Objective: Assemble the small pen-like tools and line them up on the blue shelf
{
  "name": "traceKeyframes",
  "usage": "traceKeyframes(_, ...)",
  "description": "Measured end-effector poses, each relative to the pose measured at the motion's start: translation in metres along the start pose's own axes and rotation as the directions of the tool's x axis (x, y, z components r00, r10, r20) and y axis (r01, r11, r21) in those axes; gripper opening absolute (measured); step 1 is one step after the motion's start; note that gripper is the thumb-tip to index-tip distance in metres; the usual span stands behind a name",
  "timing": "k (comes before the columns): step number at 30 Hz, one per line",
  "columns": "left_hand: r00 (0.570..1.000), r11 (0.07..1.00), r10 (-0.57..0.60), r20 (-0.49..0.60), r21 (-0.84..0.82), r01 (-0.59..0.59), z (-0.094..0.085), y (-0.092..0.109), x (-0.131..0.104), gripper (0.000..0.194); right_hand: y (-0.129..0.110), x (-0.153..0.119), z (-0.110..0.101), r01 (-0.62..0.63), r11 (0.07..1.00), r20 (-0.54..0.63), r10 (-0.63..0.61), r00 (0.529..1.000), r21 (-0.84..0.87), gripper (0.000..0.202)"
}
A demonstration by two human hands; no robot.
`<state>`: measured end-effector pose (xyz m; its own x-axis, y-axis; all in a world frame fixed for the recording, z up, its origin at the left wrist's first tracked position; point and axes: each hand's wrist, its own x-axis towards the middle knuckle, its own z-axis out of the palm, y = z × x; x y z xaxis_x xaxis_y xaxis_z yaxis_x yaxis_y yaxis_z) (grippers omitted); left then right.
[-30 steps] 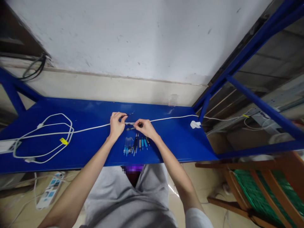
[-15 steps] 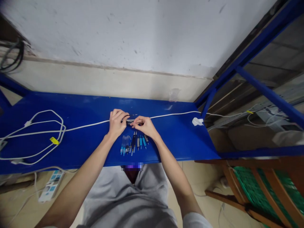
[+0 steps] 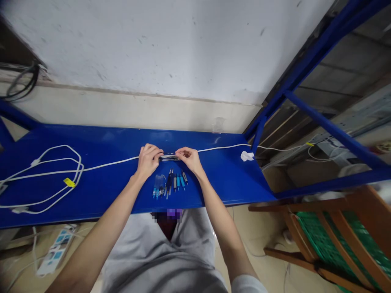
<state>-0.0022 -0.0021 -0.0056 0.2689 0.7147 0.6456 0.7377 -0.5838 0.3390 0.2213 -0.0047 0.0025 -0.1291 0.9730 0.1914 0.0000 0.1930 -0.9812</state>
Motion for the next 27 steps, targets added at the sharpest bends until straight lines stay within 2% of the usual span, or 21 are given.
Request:
traceKeyframes(7,1.000,1.000,0.009,0.003,-0.019,-0.009,0.001,0.000,0.000,0.022,0.004,0.000,0.004,0.005,0.999,-0.005,-0.005,1.000,0.032,0.029)
traceKeyframes(22,0.998,0.997,0.028,0.057,-0.073,-0.024,-0.003,0.012,0.002,0.021,-0.003,-0.002,0.010,-0.085,0.996,0.024,0.085,0.996,0.032,0.043)
traceKeyframes(27,0.997,0.994,0.056,0.045,-0.095,-0.051,-0.004,0.016,0.003,0.023,0.000,-0.002,0.010,-0.064,0.998,-0.016,0.064,0.998,-0.002,0.040)
